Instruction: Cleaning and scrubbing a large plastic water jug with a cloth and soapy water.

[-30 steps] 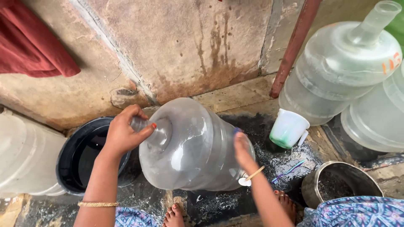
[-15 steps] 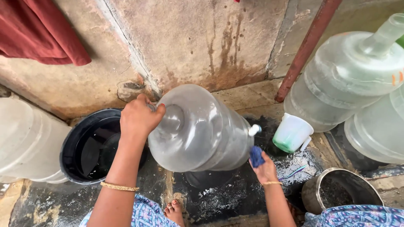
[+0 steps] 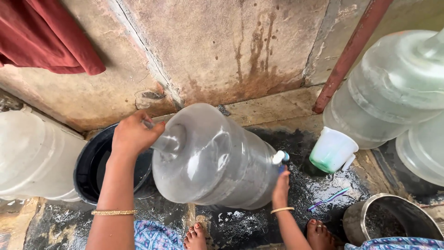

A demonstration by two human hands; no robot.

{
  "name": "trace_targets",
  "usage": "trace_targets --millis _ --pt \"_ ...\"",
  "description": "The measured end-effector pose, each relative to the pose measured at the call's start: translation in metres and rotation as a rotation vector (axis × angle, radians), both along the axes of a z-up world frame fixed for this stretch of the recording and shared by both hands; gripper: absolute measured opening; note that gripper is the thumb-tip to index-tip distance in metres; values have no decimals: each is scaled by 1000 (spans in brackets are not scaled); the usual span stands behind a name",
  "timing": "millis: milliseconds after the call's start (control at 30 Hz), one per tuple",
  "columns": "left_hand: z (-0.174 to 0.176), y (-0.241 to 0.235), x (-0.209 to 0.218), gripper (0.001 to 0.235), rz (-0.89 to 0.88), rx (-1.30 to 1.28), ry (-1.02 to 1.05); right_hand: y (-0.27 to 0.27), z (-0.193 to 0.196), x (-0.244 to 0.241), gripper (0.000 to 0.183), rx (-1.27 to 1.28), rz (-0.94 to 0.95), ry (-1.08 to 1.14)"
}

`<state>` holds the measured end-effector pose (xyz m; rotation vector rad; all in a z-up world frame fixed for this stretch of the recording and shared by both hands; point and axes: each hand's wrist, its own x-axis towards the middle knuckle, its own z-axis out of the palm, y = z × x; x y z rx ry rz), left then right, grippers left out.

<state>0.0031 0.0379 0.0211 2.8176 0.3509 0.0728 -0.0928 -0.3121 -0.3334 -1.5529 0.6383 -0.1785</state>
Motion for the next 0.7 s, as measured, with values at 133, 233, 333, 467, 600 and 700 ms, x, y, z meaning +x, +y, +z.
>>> trace_targets --millis 133,233,333,467,600,700 --pt "0 -3 -1 45 -36 22 -34 36 15 0 88 33 -56 43" --pt "0 0 -3 43 -25 12 -4 59 25 -17 89 -260 -52 -34" --pt "-7 8 2 44 -81 7 -86 52 1 -26 88 -333 -23 -153" --pt "-4 1 6 44 -75 33 -101 47 11 -11 82 -338 15 -136" --pt "-4 0 4 45 -46 14 -67 85 68 -23 81 -283 71 -97" --pt "-5 -3 1 45 -58 2 -79 111 159 -41 78 -435 209 -432"
